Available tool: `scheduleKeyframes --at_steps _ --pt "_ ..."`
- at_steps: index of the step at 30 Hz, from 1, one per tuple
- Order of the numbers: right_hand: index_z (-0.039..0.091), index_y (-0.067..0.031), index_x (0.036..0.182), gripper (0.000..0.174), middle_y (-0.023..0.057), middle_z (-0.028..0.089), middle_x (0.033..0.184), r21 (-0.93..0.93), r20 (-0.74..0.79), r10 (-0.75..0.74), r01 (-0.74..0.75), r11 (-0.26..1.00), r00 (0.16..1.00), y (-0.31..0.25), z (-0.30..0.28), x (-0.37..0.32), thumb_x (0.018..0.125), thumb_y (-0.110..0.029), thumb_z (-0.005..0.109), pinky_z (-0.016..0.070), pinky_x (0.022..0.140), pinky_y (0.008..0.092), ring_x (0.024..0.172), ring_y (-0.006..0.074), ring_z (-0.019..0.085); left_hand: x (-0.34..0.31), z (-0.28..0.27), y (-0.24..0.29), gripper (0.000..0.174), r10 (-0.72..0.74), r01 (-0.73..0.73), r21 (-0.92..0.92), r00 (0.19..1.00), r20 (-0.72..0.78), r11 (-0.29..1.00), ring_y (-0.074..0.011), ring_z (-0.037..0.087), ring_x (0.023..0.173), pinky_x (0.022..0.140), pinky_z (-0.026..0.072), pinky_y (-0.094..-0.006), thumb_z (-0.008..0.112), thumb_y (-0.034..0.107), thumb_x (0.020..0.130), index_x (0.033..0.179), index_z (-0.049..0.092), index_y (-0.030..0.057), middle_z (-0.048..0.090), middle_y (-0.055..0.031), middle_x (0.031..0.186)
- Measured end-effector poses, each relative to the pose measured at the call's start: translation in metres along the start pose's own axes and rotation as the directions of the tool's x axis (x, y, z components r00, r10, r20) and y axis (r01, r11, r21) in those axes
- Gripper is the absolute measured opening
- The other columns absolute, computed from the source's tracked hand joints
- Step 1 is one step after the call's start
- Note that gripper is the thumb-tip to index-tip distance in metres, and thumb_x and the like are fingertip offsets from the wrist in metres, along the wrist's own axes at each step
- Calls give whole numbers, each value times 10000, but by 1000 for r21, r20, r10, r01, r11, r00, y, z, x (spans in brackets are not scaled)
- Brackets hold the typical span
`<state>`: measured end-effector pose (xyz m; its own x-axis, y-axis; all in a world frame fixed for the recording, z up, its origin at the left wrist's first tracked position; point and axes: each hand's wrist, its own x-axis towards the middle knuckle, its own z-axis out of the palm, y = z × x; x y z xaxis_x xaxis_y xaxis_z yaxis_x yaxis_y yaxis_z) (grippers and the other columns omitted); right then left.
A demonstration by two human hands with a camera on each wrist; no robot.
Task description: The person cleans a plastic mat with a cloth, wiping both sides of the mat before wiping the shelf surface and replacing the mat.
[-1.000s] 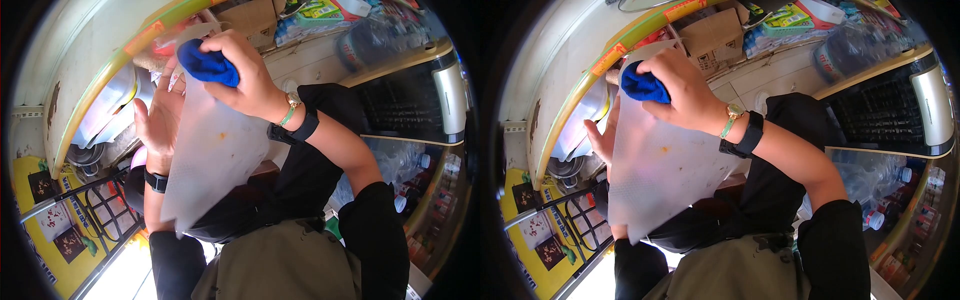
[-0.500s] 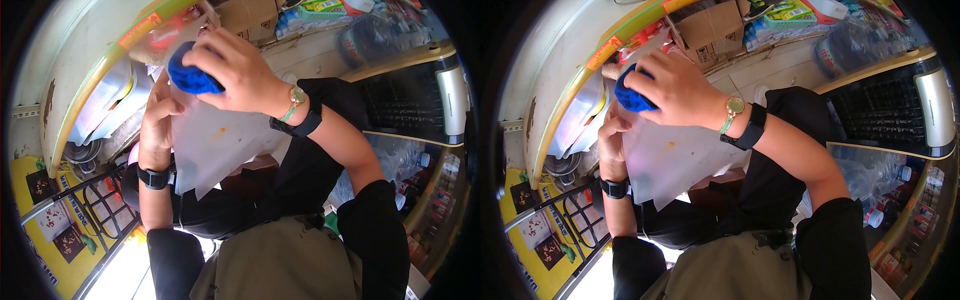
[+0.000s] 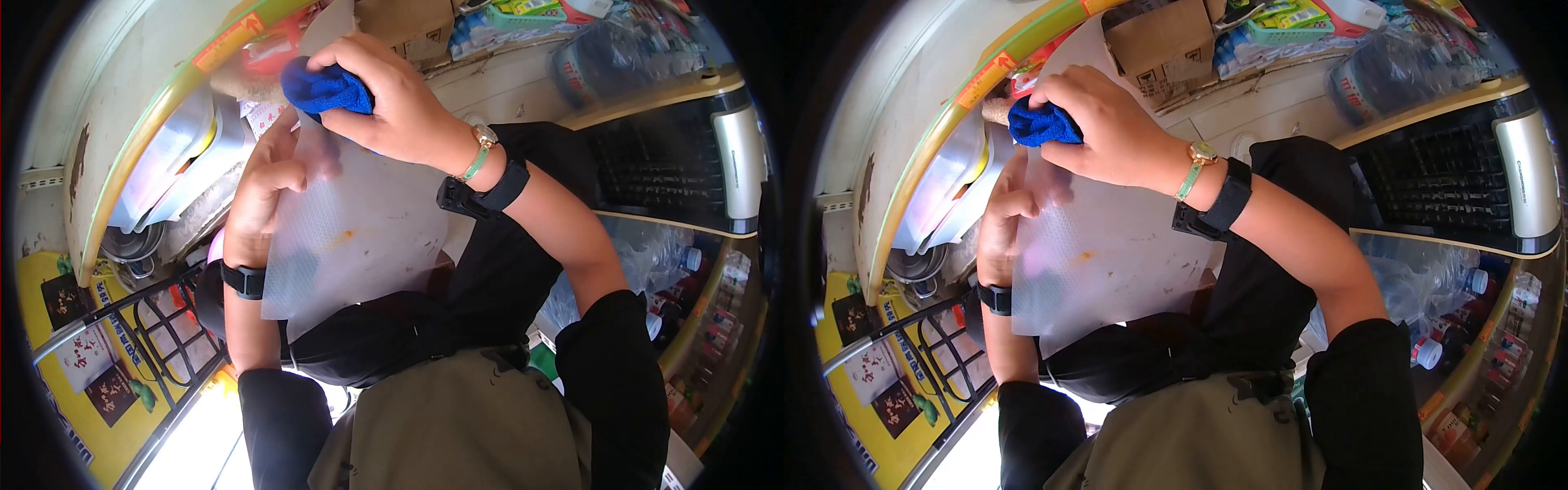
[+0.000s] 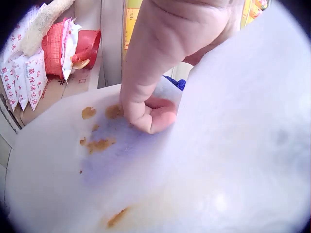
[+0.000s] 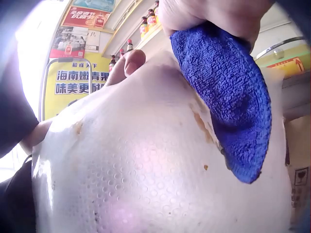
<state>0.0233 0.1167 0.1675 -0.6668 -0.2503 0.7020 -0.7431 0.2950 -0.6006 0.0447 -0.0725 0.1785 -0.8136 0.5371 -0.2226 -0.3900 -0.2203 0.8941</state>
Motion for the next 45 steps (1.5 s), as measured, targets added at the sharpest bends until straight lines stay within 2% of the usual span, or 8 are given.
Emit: scheduleKeyframes --at_steps 10,16,18,24,28,32,40,45 --pt "540 -58 1104 449 115 538 1014 -9 -35 -22 21 1000 999 -6 6 -7 688 -26 704 451 819 364 934 304 542 -8 -9 2 853 -111 155 292 981 -161 944 -121 535 894 683 424 -200 440 -50 554 1404 390 4 537 -52 1167" --pt "540 -59 1104 455 112 539 1010 -38 -39 -60 59 998 997 -3 8 -4 683 -34 712 445 814 368 930 305 533 -7 9 -8 928 -13 6 111 998 60 994 -260 508 1209 975 477 -410 451 -72 584 1475 215 37 463 -140 1337" --pt "542 -56 1101 445 111 537 1001 -55 -46 -103 100 993 994 -4 3 -1 688 -29 707 448 805 362 915 298 537 -3 3 -16 951 10 1 -129 996 89 992 -388 405 1307 1058 360 -595 432 -100 592 1488 151 49 374 -179 1427" --pt "553 -62 1039 424 127 547 968 -41 -157 -116 111 993 981 5 -16 9 663 -96 746 459 769 396 891 312 535 -1 -3 0 964 122 -50 -368 977 176 928 -514 346 1300 1034 317 -672 424 -87 579 1494 153 49 316 -222 1469" --pt "563 -92 1040 494 101 550 982 -76 -2 -272 271 960 962 -16 -28 4 608 -153 797 457 783 385 915 302 543 -7 -9 9 909 66 -59 -282 998 15 958 -430 412 1288 1038 360 -602 429 -71 576 1458 212 -26 384 -227 1423" --pt "605 -150 1016 408 76 559 1062 -166 312 -410 474 865 857 -22 -1 -26 638 -187 755 456 773 404 958 278 569 -3 -29 -12 780 190 -180 -389 982 -14 904 -292 548 1134 985 440 -391 439 -74 598 1375 374 -59 527 -205 1291" --pt "604 -144 1007 513 56 554 1040 -297 -36 -248 227 928 968 -2 -13 0 540 -108 814 466 783 388 922 286 557 -4 16 -3 838 234 -188 -464 971 41 865 -310 478 1233 1069 373 -450 427 -74 583 1412 307 -66 481 -211 1320" --pt "626 -139 989 481 61 539 1037 -68 98 -329 336 939 939 -16 -3 -8 545 -109 809 467 802 391 915 294 539 -4 -9 -16 765 214 -202 -403 977 -16 892 -236 580 1099 946 487 -336 470 -98 623 1380 363 -59 554 -169 1231"
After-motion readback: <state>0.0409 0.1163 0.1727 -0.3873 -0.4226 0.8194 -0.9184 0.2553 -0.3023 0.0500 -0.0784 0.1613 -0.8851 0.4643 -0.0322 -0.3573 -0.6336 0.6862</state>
